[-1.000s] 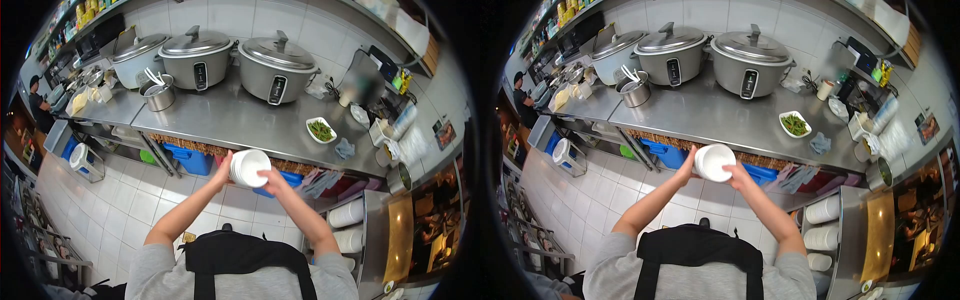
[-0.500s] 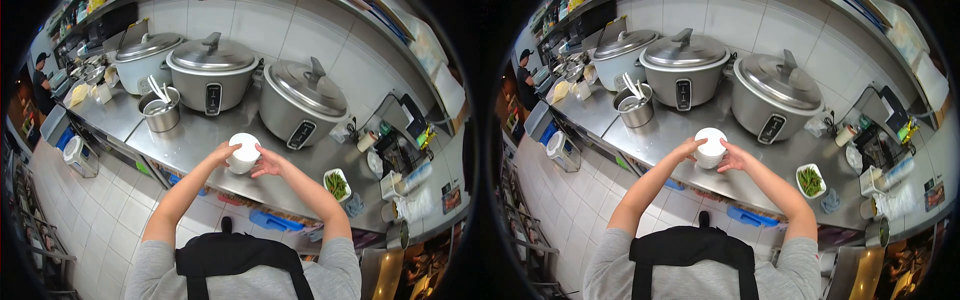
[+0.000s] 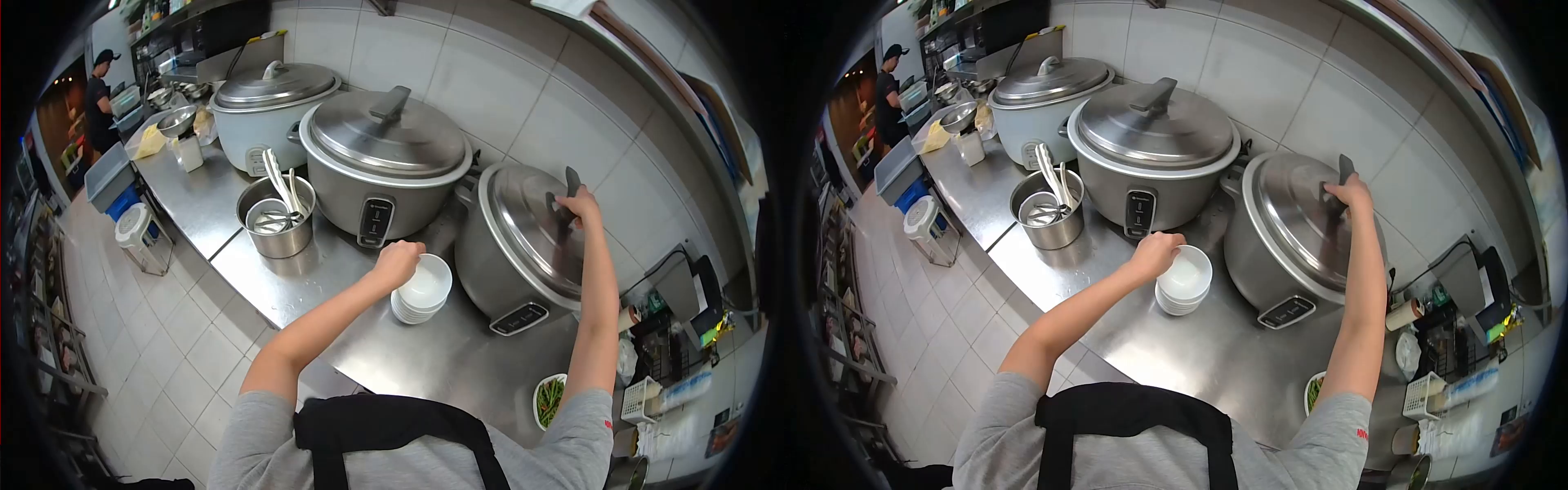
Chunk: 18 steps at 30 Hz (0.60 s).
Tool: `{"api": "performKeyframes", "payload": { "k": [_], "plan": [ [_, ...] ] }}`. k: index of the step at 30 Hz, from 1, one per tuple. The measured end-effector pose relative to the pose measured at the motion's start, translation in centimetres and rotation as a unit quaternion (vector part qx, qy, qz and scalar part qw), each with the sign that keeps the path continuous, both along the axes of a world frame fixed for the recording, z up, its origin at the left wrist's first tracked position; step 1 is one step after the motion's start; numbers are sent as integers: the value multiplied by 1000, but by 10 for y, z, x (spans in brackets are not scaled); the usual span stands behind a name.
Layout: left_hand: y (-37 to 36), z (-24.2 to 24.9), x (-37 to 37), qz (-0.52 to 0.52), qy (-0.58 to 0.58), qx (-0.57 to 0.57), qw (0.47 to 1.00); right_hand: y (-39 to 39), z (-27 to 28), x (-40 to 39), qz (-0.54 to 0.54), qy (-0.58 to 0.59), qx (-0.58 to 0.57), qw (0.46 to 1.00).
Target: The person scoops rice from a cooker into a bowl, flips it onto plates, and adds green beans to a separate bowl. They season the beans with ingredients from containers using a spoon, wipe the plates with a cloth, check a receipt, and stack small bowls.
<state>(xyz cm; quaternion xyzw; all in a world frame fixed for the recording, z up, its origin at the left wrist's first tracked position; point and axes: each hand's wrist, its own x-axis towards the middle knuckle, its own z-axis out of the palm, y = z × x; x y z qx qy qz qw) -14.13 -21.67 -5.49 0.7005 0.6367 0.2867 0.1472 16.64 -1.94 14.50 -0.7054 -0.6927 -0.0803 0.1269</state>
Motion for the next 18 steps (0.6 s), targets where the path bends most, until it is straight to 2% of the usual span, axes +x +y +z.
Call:
{"api": "performKeyframes", "payload": {
  "k": [1,3,4,5,7,9,11,14,16,17,18],
  "plan": [
    [8,-8,-11,2,0,-1,1000,9,-5,-5,-42,44,-52,997],
    [12,-34,-46,3,-186,43,982,36,-21,-2,-15,84,-42,995],
    [10,-56,-65,-11,-307,0,952,49,-28,2,11,123,-30,992],
    [6,-81,-84,-23,-425,-41,904,61,-32,2,10,124,-28,992],
    [-29,-94,-113,64,-636,-162,752,81,-39,0,1,158,33,987],
    [-59,-122,-149,99,-707,-186,675,99,-19,-12,16,203,-23,979],
    [-89,-131,-177,138,-751,-214,609,100,5,-46,66,242,10,968],
    [-121,-137,-208,98,-762,-234,596,108,44,-119,138,245,-6,960],
    [-123,-133,-215,110,-765,-218,596,113,50,-184,177,244,36,953],
    [-119,-129,-214,122,-769,-198,596,126,55,-213,181,211,-27,960],
    [-117,-128,-222,119,-767,-201,598,126,56,-215,177,213,-24,960]
  ]
}}
